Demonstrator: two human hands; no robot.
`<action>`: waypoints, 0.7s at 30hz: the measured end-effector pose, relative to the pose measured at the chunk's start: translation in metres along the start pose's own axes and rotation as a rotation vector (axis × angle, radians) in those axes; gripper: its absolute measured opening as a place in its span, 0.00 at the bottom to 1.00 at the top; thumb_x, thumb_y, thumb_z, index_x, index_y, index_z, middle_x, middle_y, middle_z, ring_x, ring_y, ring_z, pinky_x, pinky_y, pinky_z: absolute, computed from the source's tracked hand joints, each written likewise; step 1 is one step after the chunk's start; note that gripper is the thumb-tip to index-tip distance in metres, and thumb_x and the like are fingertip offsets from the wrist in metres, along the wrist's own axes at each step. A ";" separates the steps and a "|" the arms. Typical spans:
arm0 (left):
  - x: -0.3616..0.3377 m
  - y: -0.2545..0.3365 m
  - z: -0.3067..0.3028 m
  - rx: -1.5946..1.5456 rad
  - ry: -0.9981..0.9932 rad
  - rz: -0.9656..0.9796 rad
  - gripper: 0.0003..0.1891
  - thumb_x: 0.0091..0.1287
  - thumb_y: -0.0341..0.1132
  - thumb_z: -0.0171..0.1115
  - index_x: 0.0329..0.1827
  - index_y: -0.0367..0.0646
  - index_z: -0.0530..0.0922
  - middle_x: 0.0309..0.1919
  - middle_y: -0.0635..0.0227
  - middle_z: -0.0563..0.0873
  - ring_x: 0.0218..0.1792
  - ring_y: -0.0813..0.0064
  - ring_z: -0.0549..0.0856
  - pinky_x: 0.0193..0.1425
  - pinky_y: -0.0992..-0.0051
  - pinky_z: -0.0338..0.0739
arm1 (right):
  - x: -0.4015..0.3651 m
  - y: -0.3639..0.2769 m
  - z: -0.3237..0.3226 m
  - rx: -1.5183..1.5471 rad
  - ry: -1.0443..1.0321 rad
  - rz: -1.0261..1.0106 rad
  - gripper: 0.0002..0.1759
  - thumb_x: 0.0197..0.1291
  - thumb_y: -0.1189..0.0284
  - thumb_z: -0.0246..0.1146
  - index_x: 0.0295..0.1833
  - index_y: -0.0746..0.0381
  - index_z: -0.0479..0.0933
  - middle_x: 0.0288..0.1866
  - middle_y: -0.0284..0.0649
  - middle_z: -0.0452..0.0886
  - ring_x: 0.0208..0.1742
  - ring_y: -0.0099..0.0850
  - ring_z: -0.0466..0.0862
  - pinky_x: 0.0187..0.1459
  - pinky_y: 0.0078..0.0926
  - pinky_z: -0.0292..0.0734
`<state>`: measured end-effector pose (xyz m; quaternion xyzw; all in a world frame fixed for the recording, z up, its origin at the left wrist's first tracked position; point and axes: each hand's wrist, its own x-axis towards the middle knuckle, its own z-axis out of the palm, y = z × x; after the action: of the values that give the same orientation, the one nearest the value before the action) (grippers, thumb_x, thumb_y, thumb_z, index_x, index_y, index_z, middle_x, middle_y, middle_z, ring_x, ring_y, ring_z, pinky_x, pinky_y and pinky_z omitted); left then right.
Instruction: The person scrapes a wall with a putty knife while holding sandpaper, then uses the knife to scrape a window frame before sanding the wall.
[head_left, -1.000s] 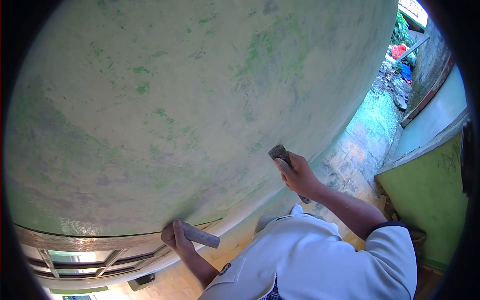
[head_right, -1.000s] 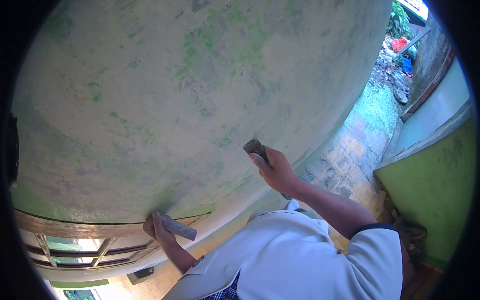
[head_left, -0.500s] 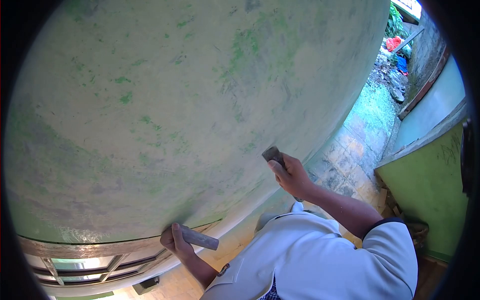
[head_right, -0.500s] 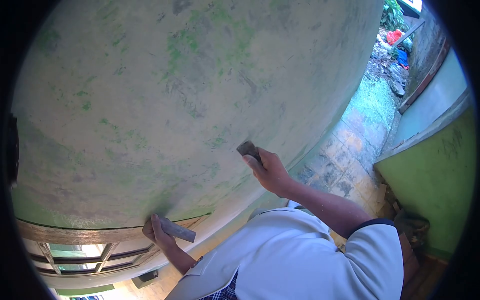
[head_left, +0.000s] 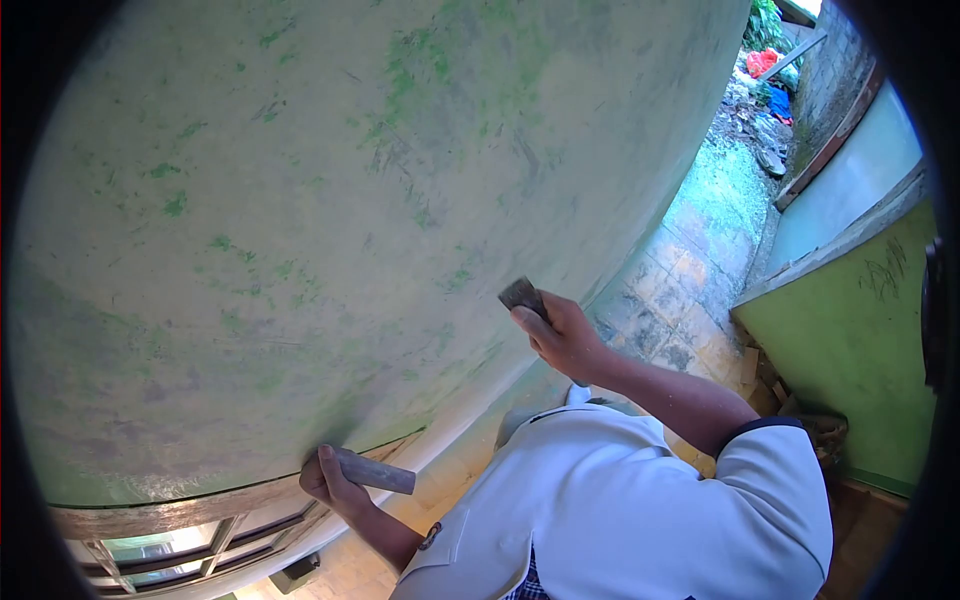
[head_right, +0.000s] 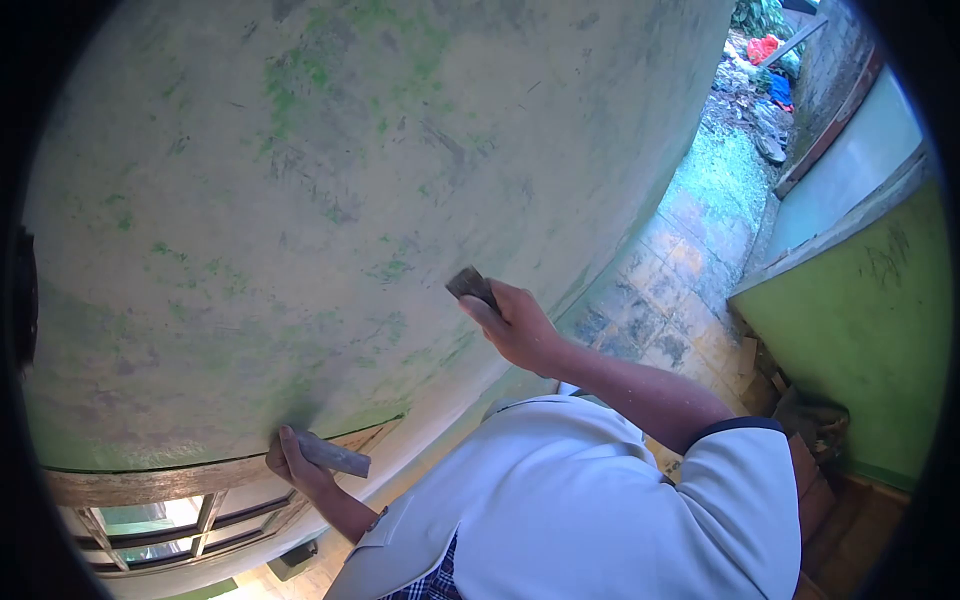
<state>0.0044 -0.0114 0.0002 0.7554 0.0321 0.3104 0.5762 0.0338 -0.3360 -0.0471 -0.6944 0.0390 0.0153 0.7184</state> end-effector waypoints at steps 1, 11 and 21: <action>0.000 0.000 0.001 0.006 0.012 0.002 0.23 0.65 0.35 0.57 0.11 0.40 0.66 0.11 0.73 0.69 0.15 0.82 0.65 0.21 0.76 0.56 | -0.005 0.004 -0.003 -0.041 -0.008 0.005 0.16 0.69 0.62 0.54 0.31 0.62 0.67 0.18 0.27 0.65 0.19 0.15 0.64 0.20 0.20 0.60; 0.001 0.003 0.001 0.037 -0.033 0.030 0.22 0.64 0.35 0.57 0.11 0.39 0.66 0.10 0.72 0.69 0.15 0.81 0.65 0.22 0.75 0.56 | 0.009 -0.023 0.013 -0.075 -0.057 -0.104 0.19 0.69 0.61 0.54 0.34 0.67 0.69 0.18 0.36 0.67 0.22 0.23 0.64 0.25 0.27 0.65; 0.001 0.001 -0.001 0.031 -0.043 0.000 0.21 0.64 0.36 0.57 0.11 0.38 0.69 0.10 0.71 0.70 0.15 0.80 0.66 0.21 0.75 0.57 | 0.013 -0.008 0.005 0.028 -0.026 -0.101 0.17 0.70 0.61 0.52 0.33 0.63 0.66 0.17 0.27 0.63 0.19 0.14 0.63 0.19 0.18 0.60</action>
<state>0.0044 -0.0107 0.0011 0.7706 0.0246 0.2937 0.5650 0.0474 -0.3318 -0.0404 -0.6852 -0.0054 -0.0126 0.7282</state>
